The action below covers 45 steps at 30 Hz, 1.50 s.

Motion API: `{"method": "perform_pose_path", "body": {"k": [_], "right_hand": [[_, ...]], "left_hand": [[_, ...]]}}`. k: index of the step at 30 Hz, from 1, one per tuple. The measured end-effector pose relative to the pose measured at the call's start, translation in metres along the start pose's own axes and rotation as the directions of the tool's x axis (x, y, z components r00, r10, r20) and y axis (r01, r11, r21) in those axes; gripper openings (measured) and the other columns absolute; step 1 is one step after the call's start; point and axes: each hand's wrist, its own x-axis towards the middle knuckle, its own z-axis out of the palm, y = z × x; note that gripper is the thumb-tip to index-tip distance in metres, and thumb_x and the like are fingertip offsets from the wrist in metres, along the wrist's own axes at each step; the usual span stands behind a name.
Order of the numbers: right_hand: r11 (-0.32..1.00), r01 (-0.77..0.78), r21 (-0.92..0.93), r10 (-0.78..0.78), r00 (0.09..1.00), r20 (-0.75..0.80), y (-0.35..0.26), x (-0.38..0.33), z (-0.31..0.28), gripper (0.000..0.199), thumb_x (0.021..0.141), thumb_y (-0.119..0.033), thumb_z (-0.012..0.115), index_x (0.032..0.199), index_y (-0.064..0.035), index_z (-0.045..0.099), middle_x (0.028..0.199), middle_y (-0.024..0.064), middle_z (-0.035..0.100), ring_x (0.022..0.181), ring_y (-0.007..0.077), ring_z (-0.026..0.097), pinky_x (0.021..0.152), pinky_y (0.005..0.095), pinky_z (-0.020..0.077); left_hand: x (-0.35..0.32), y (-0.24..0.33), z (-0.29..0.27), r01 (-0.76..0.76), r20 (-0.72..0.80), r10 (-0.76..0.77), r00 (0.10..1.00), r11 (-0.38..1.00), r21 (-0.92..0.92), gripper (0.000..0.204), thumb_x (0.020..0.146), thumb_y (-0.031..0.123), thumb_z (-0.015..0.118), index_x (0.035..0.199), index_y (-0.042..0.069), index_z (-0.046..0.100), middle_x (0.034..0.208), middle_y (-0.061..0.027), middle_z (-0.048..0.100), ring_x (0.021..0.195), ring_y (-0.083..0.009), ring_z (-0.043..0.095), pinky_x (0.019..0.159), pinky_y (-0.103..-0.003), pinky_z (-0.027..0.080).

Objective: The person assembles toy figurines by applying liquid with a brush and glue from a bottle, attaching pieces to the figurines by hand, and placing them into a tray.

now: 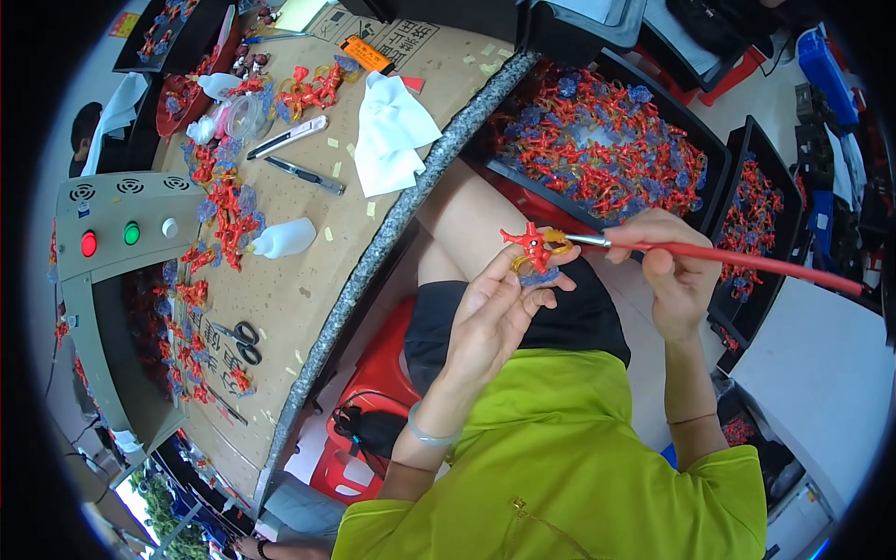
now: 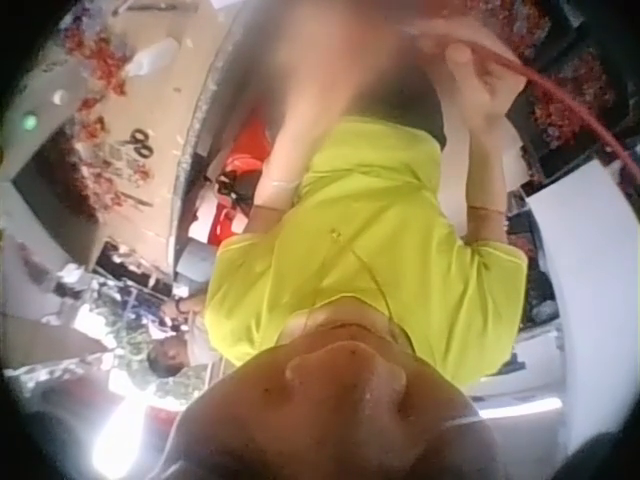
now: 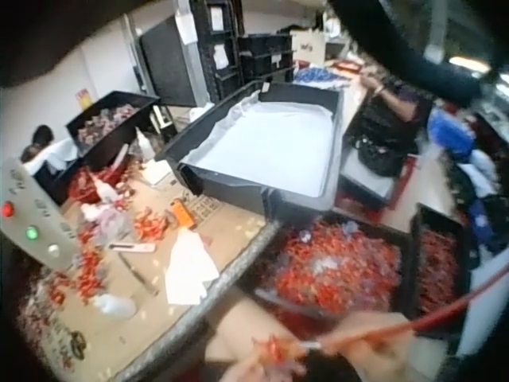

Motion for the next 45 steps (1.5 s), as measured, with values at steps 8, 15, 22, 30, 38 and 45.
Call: {"method": "perform_pose_path", "body": {"k": [8, 15, 22, 30, 38, 45], "right_hand": [[0.905, 0.195, -0.379, -0.145, 0.977, 0.157, -0.017, -0.001, 0.015, 0.017, 0.079, -0.009, 0.069, 0.092, 0.0007, 0.065, 0.075, 0.0103, 0.065, 0.062, 0.0225, 0.062, 0.056, 0.0278, 0.0479], [0.980, 0.063, -0.191, -0.047, 0.995, 0.083, -0.020, -0.003, 0.012, 0.012, 0.083, -0.009, 0.064, 0.086, 0.0024, 0.065, 0.073, 0.0099, 0.065, 0.059, 0.0182, 0.059, 0.054, 0.0266, 0.0458], [0.980, 0.092, -0.177, -0.067, 0.988, 0.140, -0.013, 0.010, 0.011, 0.006, 0.080, -0.003, 0.063, 0.082, 0.0018, 0.065, 0.076, 0.0103, 0.064, 0.062, 0.0180, 0.059, 0.057, 0.0267, 0.0452], [0.951, 0.060, -0.304, -0.072, 0.997, -0.029, -0.010, 0.022, 0.008, 0.008, 0.079, 0.003, 0.063, 0.086, 0.0030, 0.065, 0.085, 0.0117, 0.066, 0.076, 0.0202, 0.063, 0.067, 0.0292, 0.0496], [0.941, -0.323, 0.104, 0.328, 0.944, -0.039, 0.001, -0.003, 0.030, 0.011, 0.077, 0.010, 0.065, 0.079, 0.0034, 0.057, 0.090, 0.0155, 0.067, 0.075, 0.0106, 0.064, 0.064, 0.0228, 0.0533], [0.968, -0.251, 0.026, 0.251, 0.968, 0.014, 0.002, -0.006, 0.033, 0.018, 0.078, 0.008, 0.065, 0.076, -0.0011, 0.051, 0.087, 0.0182, 0.067, 0.067, 0.0118, 0.062, 0.058, 0.0233, 0.0512]], "left_hand": [[0.001, -0.001, 0.005, -0.035, -0.027, 0.037, 0.999, 0.997, 0.071, 0.046, 0.098, 0.023, 0.042, 0.133, -0.006, 0.034, 0.129, -0.0211, 0.049, 0.107, -0.0259, 0.056, 0.085, -0.030, 0.045], [-0.001, 0.001, 0.011, -0.016, -0.067, 0.024, 0.997, 0.992, 0.123, 0.043, 0.100, 0.021, 0.038, 0.133, -0.005, 0.035, 0.123, -0.0175, 0.053, 0.104, -0.0241, 0.058, 0.085, -0.029, 0.045], [-0.004, -0.006, 0.006, -0.067, -0.031, 0.085, 0.996, 0.923, 0.379, 0.043, 0.101, 0.023, 0.036, 0.133, -0.005, 0.036, 0.116, -0.0155, 0.057, 0.101, -0.0198, 0.058, 0.084, -0.028, 0.045], [-0.006, 0.006, 0.008, -0.035, -0.011, 0.040, 0.999, 0.953, 0.301, 0.041, 0.100, 0.023, 0.037, 0.132, -0.004, 0.039, 0.117, -0.0175, 0.057, 0.103, -0.0218, 0.058, 0.084, -0.031, 0.045], [-0.003, 0.008, 0.015, -0.014, -0.050, 0.020, 0.999, 0.993, 0.115, 0.035, 0.101, 0.026, 0.036, 0.121, -0.001, 0.045, 0.113, -0.0160, 0.057, 0.103, -0.0216, 0.058, 0.083, -0.031, 0.046], [-0.001, 0.013, 0.007, 0.004, -0.124, 0.044, 0.991, 0.932, 0.362, 0.038, 0.099, 0.038, 0.040, 0.101, 0.000, 0.048, 0.103, -0.0116, 0.059, 0.096, -0.0175, 0.060, 0.083, -0.032, 0.051]]}}
